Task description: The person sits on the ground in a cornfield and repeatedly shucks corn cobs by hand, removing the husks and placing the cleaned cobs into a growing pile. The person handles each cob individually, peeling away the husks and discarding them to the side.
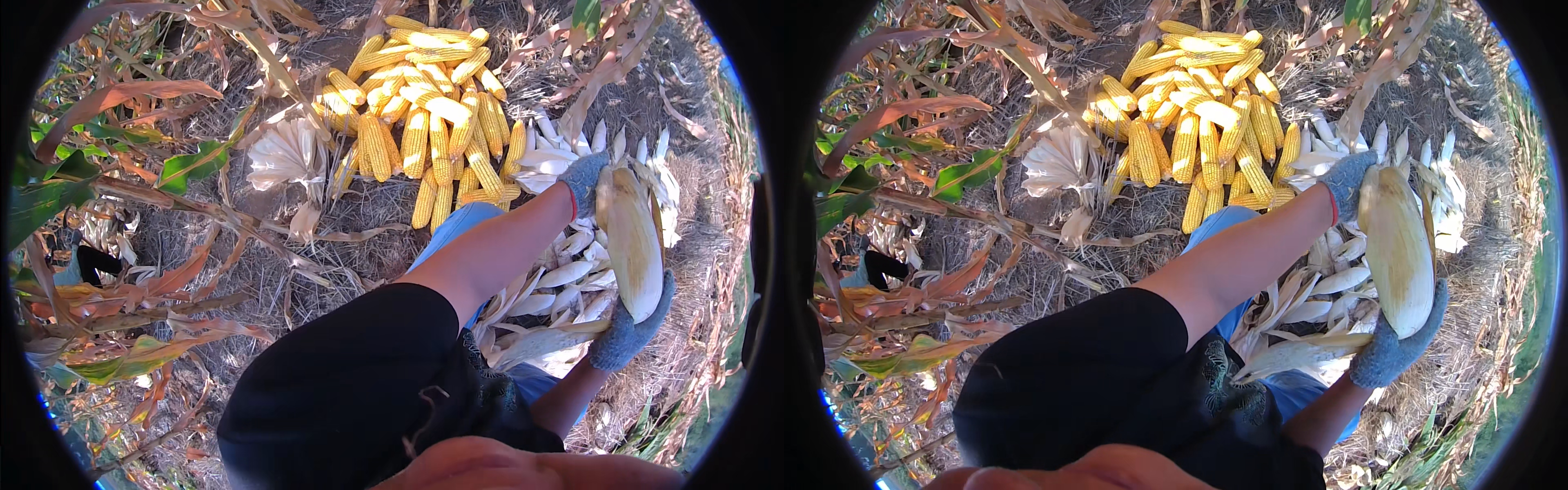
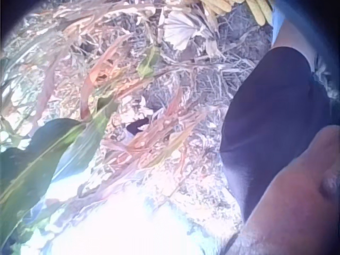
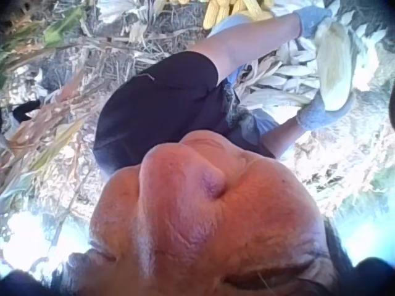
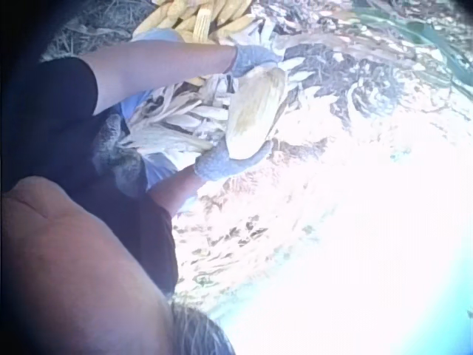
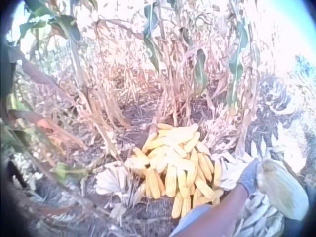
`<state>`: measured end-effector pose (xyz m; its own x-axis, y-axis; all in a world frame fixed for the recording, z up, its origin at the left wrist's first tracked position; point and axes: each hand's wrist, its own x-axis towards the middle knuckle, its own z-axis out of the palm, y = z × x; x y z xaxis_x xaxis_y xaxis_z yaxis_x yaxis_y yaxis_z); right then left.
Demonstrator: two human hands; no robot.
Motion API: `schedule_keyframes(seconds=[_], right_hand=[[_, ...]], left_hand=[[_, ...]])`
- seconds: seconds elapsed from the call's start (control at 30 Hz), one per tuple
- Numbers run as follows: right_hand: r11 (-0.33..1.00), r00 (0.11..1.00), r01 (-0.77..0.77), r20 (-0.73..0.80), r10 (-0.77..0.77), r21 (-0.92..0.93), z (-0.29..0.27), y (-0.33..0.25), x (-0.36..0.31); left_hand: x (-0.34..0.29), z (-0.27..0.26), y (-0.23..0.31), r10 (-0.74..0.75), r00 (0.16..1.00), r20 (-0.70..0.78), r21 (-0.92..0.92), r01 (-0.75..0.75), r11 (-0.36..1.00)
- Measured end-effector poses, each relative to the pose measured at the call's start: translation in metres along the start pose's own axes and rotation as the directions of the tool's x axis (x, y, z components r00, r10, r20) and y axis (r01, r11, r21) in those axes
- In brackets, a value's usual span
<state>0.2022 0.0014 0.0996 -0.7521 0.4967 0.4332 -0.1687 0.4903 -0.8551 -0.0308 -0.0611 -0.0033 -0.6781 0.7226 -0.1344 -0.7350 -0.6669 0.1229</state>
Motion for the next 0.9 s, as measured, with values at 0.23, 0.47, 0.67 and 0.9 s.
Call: schedule_keyframes(seconds=[0.23, 0.47, 0.67, 0.9], right_hand=[[0.939, 0.827, -0.131, 0.487, 0.280, -0.318, -0.013, 0.025, 0.034], [0.997, 0.942, -0.071, 0.325, 0.079, -0.039, -0.007, -0.022, 0.074], [0.766, 0.929, 0.111, 0.340, 0.147, -0.634, -0.018, 0.005, 0.078], [0.798, 0.881, 0.312, 0.471, -0.040, -0.515, -0.019, -0.033, 0.081]], left_hand=[[-0.010, -0.022, 0.038, 0.382, 0.901, -0.204, 0.087, -0.372, 0.924], [-0.007, -0.050, 0.028, 0.125, 0.990, -0.059, -0.022, -0.126, 0.992], [-0.011, -0.006, 0.009, 0.017, 0.971, -0.239, -0.096, -0.041, 0.994], [0.024, -0.057, -0.016, 0.218, 0.865, 0.452, 0.707, -0.496, 0.504]])
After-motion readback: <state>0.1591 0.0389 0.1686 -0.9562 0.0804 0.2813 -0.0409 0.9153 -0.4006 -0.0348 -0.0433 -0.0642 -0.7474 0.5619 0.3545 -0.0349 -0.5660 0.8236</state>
